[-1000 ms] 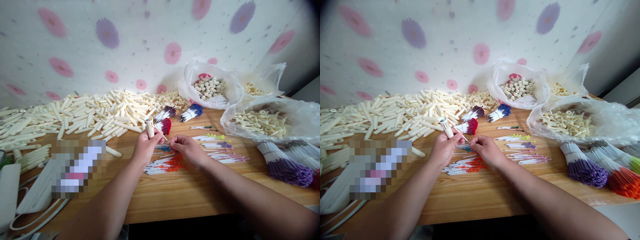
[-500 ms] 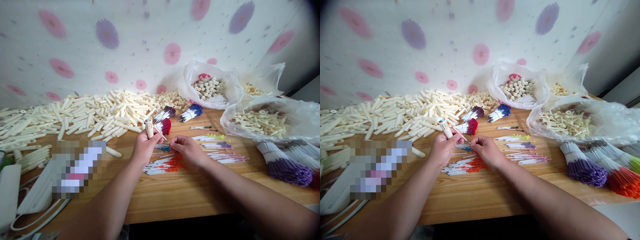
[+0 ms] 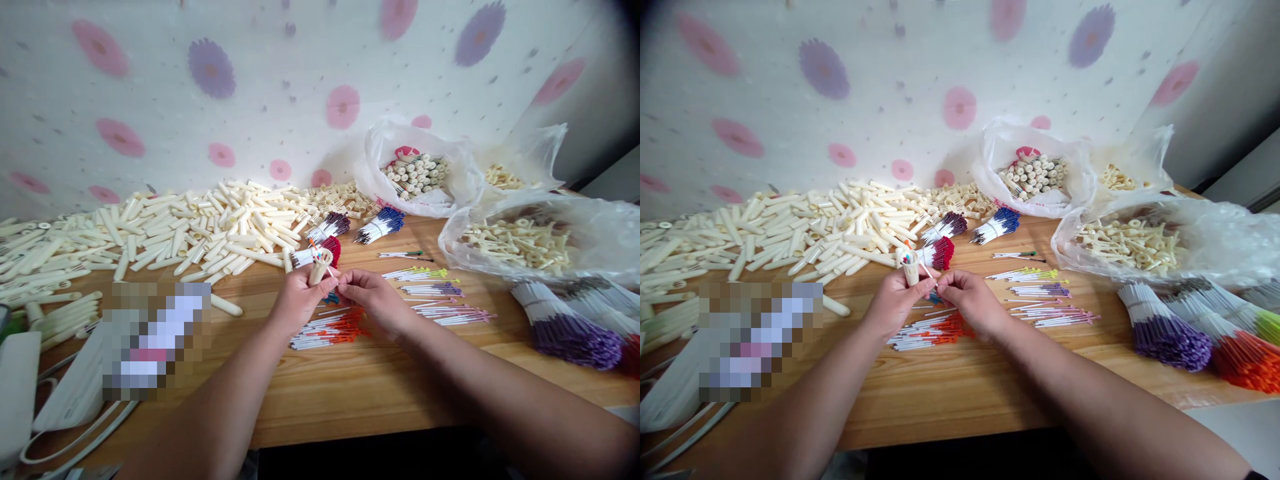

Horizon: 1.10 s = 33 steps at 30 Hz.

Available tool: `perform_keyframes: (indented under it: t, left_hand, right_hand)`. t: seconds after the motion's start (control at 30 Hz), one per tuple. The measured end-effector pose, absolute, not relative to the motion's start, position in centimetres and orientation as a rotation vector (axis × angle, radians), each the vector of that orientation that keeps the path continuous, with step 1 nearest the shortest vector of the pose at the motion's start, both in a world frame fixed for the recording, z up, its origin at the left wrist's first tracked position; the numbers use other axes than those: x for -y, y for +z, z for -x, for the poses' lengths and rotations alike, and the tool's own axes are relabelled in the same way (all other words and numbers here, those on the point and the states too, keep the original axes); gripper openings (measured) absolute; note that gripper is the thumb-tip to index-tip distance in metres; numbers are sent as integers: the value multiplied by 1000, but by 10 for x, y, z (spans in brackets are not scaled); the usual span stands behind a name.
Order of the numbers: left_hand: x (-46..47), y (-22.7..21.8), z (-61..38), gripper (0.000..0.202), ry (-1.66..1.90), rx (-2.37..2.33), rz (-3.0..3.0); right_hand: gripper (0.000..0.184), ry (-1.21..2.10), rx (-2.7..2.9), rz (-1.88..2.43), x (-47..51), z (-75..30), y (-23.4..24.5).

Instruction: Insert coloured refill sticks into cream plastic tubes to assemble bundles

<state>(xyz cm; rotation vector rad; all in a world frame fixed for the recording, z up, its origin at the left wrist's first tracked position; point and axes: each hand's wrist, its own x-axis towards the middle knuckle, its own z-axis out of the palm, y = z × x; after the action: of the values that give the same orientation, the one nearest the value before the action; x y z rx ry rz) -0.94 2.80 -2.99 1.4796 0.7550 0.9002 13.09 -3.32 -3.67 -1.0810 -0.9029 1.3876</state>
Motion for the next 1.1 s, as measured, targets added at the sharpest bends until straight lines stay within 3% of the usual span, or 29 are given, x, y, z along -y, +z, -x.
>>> perform_keyframes:
  t: [0.37, 0.7, 0.93, 1.1]
  left_hand:
    - [-18, -32, 1, 28, 881, -791, -1337]
    - [-16, -32, 4, 18, 823, -744, -1372]
    - [-14, -27, 9, 19, 703, -656, -1502]
    - [-22, -26, 11, 16, 963, -775, -1801]
  right_hand:
    - [17, 1386, 724, 789, 32, -134, -34]
    - [13, 1197, 989, 847, 31, -143, -37]
    - [10, 777, 1527, 1014, 36, -160, -19]
    - [8, 266, 1579, 1038, 62, -174, 13]
